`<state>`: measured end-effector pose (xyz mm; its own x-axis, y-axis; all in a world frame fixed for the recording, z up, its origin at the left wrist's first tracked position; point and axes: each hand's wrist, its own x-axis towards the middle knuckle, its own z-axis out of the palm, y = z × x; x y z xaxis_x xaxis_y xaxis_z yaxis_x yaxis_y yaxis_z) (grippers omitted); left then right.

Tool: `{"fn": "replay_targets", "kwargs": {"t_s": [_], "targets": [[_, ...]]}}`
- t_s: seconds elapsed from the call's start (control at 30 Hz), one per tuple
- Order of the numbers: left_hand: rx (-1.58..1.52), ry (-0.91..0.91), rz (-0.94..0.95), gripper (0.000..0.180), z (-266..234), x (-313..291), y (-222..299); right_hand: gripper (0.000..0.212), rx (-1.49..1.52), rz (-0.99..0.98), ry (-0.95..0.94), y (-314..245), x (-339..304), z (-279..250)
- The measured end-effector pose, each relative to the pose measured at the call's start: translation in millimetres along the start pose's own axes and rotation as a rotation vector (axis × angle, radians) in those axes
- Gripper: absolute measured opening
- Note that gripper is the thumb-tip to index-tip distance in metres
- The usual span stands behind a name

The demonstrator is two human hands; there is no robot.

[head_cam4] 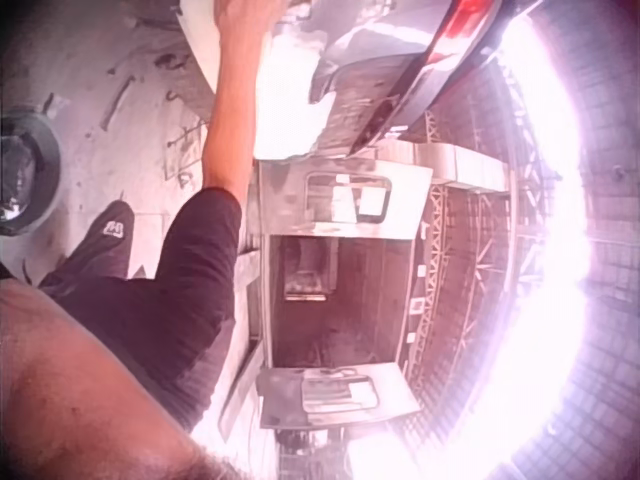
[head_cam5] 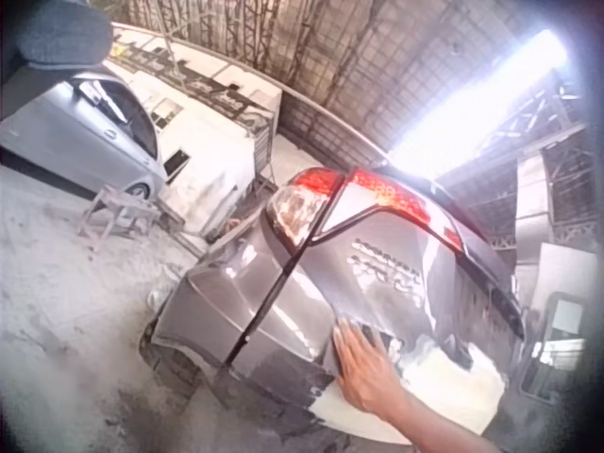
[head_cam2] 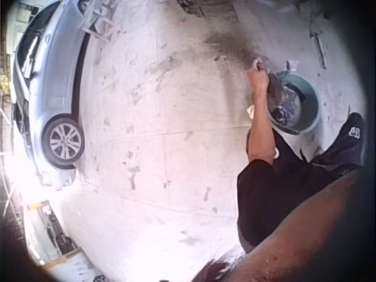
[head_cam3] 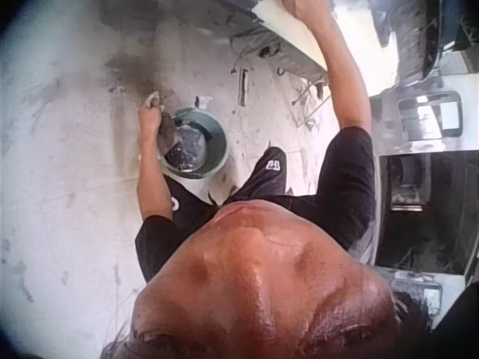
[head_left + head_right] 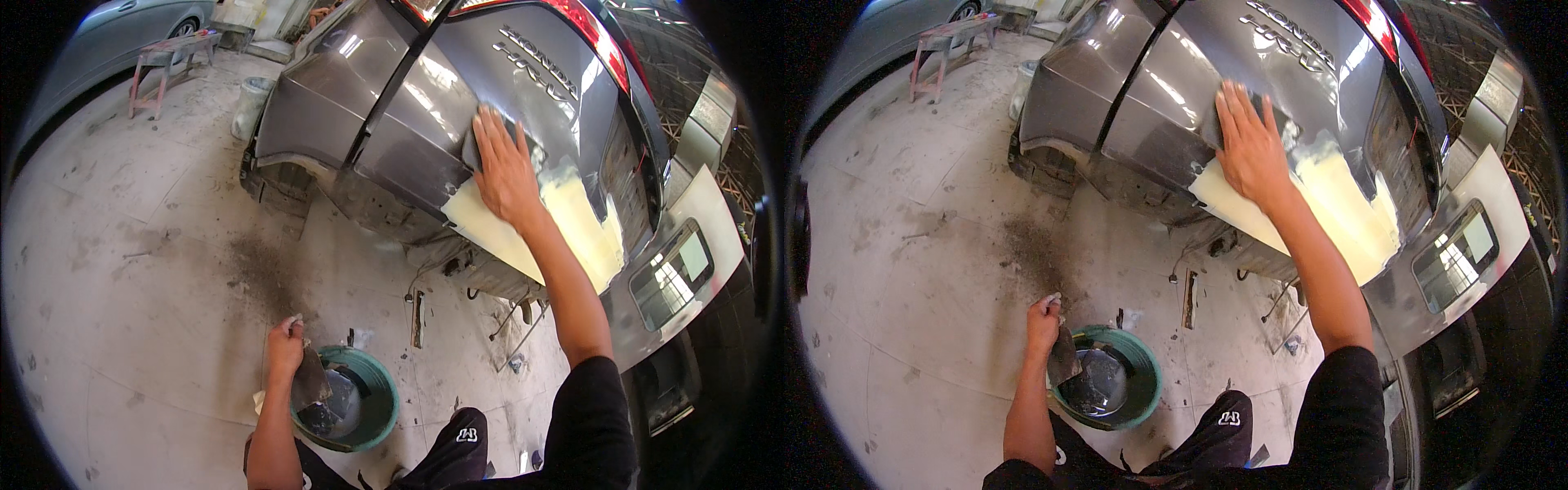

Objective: The person sands the rear bumper of a gray Honda HR-V using a sanding block and water. They repeatedly dip the block into a bucket and smooth the surface of the bumper.

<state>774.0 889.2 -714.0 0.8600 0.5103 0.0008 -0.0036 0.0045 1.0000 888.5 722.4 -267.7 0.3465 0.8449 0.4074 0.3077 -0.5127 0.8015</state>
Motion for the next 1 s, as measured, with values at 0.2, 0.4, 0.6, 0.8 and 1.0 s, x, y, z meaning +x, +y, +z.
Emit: {"fn": "replay_targets", "kwargs": {"t_s": [0.2,0.4,0.6,0.8,1.0], "targets": [[0.004,0.040,0.002,0.031,-1.5,-2.6,17.0,0.072,-0.044,-0.013,-0.005,1.4,13.5,-2.4],[-0.013,0.047,0.011,0.025,-6.6,-12.9,25.9,0.078,-0.021,0.009,-0.057,-7.1,-3.9,4.1],[-0.100,0.063,0.026,0.024,3.8,-8.5,13.4,0.073,-0.069,-0.042,0.042,1.4,32.9,9.8],[-0.137,0.024,0.112,0.026,9.5,-27.8,53.7,0.065,0.166,-0.077,0.073,-37.8,4.1,-9.5],[-0.276,-0.009,0.050,0.027,13.9,-25.1,57.9,0.070,0.847,0.075,-0.559,-184.1,-219.8,29.3]]}}
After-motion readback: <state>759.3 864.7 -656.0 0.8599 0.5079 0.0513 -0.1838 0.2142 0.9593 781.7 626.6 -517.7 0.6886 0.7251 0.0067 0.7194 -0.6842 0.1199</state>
